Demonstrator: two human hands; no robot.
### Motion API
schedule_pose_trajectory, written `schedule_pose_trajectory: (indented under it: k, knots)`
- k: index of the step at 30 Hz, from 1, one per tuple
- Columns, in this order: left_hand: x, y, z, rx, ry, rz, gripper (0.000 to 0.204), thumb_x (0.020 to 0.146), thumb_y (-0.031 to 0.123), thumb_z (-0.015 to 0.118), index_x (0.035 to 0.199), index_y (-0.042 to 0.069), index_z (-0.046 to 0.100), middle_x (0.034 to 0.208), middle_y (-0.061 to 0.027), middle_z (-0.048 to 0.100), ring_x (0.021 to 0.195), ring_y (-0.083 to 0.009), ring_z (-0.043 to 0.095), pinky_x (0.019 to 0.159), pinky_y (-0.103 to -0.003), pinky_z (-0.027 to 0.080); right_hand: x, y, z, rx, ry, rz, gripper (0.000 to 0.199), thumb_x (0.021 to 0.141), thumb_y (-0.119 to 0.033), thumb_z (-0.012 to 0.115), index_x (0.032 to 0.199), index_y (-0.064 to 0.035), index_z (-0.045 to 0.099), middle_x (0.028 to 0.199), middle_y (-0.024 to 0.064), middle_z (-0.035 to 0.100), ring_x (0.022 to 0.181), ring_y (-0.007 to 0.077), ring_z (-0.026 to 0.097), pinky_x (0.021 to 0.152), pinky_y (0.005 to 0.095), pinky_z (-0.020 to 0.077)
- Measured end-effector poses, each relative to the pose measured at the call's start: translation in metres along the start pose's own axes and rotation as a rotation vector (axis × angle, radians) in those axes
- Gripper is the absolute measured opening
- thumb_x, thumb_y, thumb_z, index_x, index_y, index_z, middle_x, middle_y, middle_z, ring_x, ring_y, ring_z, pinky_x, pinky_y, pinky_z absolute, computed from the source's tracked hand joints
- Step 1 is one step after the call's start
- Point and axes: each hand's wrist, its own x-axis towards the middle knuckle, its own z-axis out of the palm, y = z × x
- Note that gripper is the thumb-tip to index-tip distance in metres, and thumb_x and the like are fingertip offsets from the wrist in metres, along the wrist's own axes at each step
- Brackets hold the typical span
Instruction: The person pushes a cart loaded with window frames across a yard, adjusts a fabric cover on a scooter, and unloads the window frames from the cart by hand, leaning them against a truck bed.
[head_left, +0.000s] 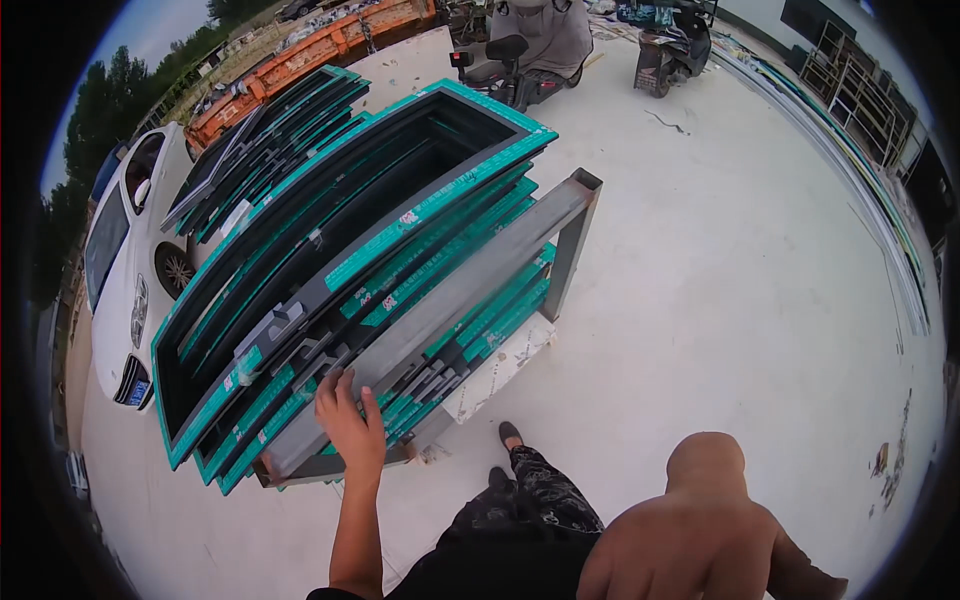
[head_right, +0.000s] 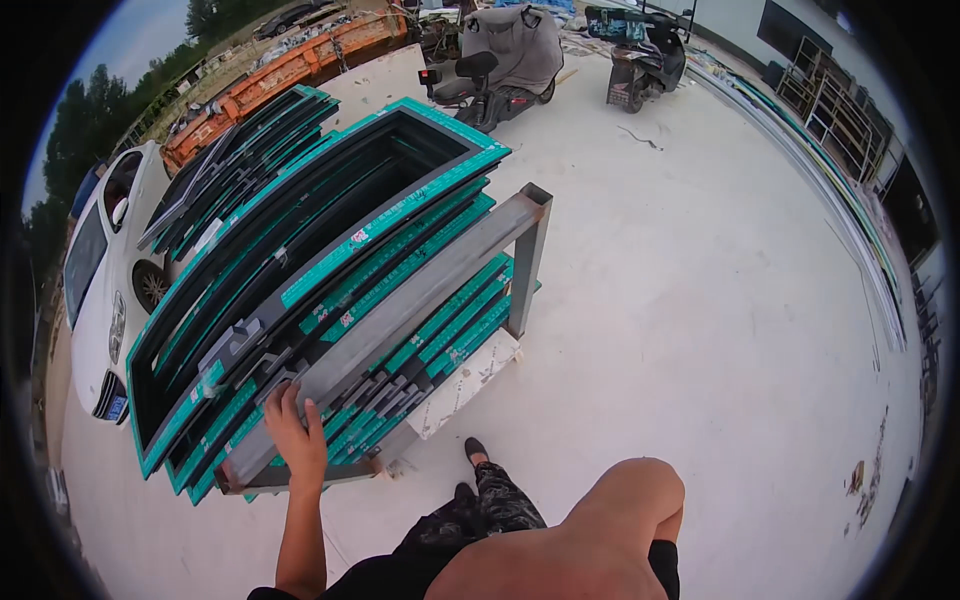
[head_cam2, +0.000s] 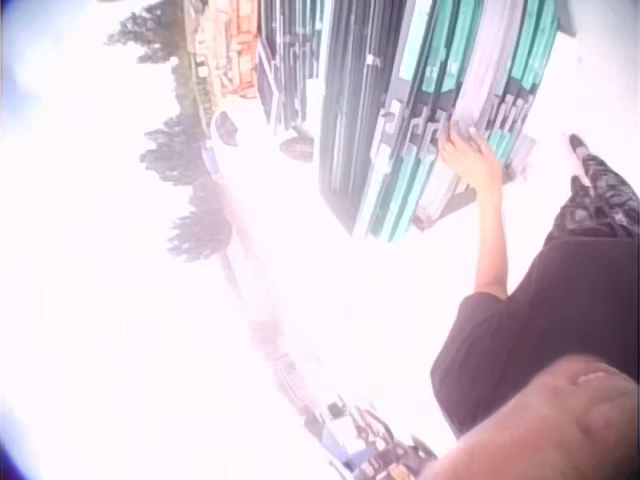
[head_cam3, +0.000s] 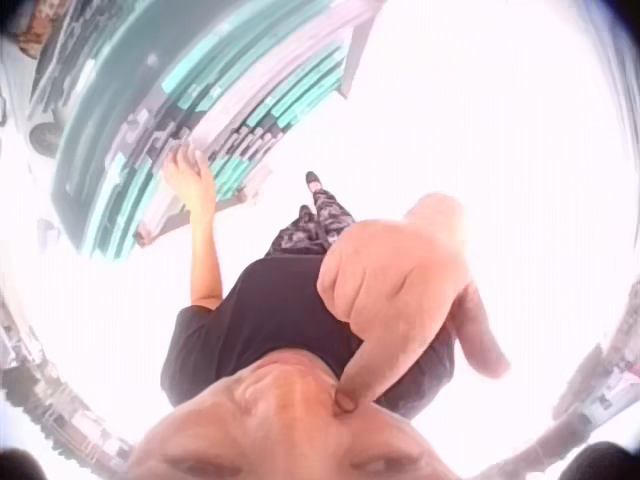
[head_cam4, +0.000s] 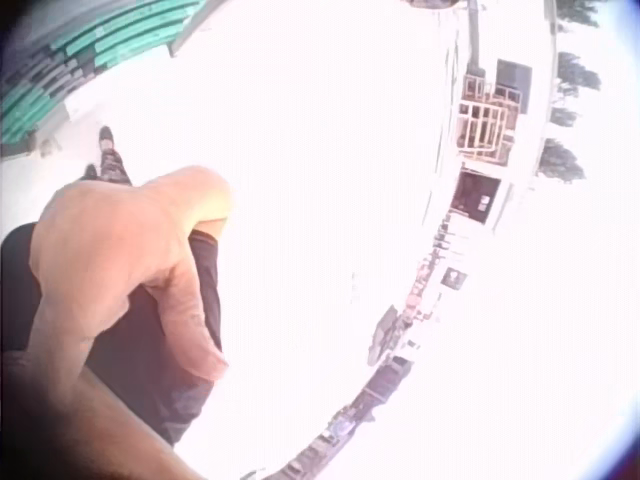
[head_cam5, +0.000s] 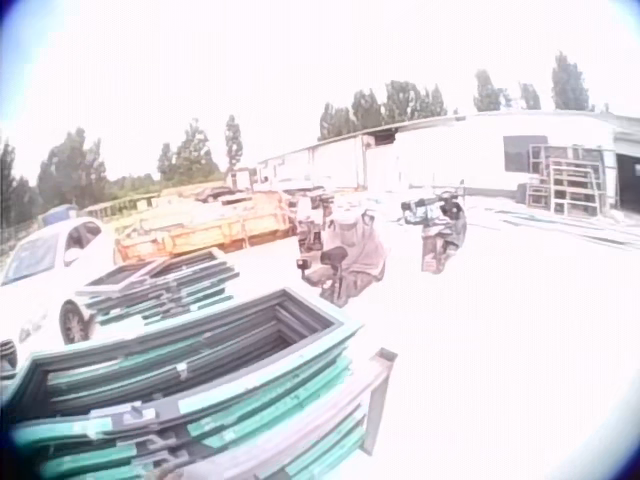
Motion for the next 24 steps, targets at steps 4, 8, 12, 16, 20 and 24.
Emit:
schedule_pose_trajectory:
  k: [4, 8, 12, 16, 20, 24]
  knots:
    - [0.013, 0.053, 0.027, -0.272, 0.015, 0.105, 0.028, 0.09, 0.016, 0.05, 0.114, 0.002, 0.053, 0.121, -0.0183, 0.048, 0.112, -0.0362, 0.044, 0.095, -0.047, 0.032, 0.003, -0.034, 0.027, -0.158, 0.18, 0.098, 0.072, 0.091, -0.055, 0.046, 0.106, 0.0141, 0.06, 0.054, 0.0019, 0.046, 0.043, 0.0129, 0.043, 0.041, 0.028, 0.0315]
    - [0.005, 0.107, 0.057, -0.443, -0.186, 0.239, 0.03, 0.085, 0.011, 0.054, 0.113, 0.0, 0.054, 0.119, -0.019, 0.05, 0.111, -0.0361, 0.045, 0.095, -0.046, 0.033, -0.018, -0.052, 0.04, -0.347, 0.261, -0.014, 0.073, 0.09, -0.056, 0.046, 0.106, 0.0137, 0.06, 0.055, 0.0019, 0.047, 0.045, 0.0127, 0.045, 0.043, 0.027, 0.0337]
    - [0.01, 0.157, 0.079, -0.546, -0.322, 0.342, 0.03, 0.084, 0.011, 0.055, 0.112, 0.0, 0.053, 0.114, -0.0185, 0.052, 0.107, -0.0358, 0.047, 0.093, -0.046, 0.034, -0.033, -0.09, 0.026, -0.414, 0.291, 0.019, 0.073, 0.09, -0.056, 0.046, 0.106, 0.0139, 0.06, 0.058, 0.003, 0.05, 0.045, 0.013, 0.045, 0.044, 0.0269, 0.0343]
    - [0.01, 0.207, 0.111, -0.564, -0.408, 0.421, 0.029, 0.084, 0.01, 0.055, 0.111, -0.001, 0.054, 0.113, -0.0185, 0.053, 0.107, -0.0358, 0.047, 0.093, -0.046, 0.034, -0.056, -0.143, 0.015, -0.483, 0.285, -0.135, 0.074, 0.09, -0.055, 0.047, 0.106, 0.0155, 0.059, 0.058, 0.004, 0.051, 0.044, 0.0135, 0.045, 0.042, 0.0271, 0.0333]
    - [0.013, 0.27, 0.136, -0.548, -0.485, 0.458, 0.029, 0.084, 0.013, 0.056, 0.11, 0.0, 0.055, 0.111, -0.018, 0.054, 0.107, -0.0351, 0.048, 0.093, -0.045, 0.035, -0.067, -0.203, 0.008, -0.417, 0.426, -0.118, 0.074, 0.09, -0.055, 0.048, 0.105, 0.0169, 0.059, 0.055, 0.0032, 0.049, 0.042, 0.0131, 0.045, 0.039, 0.0274, 0.0319]
    - [0.014, 0.331, 0.147, -0.588, -0.59, 0.512, 0.03, 0.085, 0.017, 0.057, 0.111, 0.001, 0.055, 0.112, -0.0158, 0.055, 0.107, -0.0337, 0.049, 0.094, -0.044, 0.035, -0.075, -0.243, -0.017, -0.423, 0.324, -0.17, 0.074, 0.09, -0.055, 0.049, 0.104, 0.0168, 0.059, 0.055, 0.0031, 0.048, 0.043, 0.0129, 0.045, 0.04, 0.0274, 0.032]
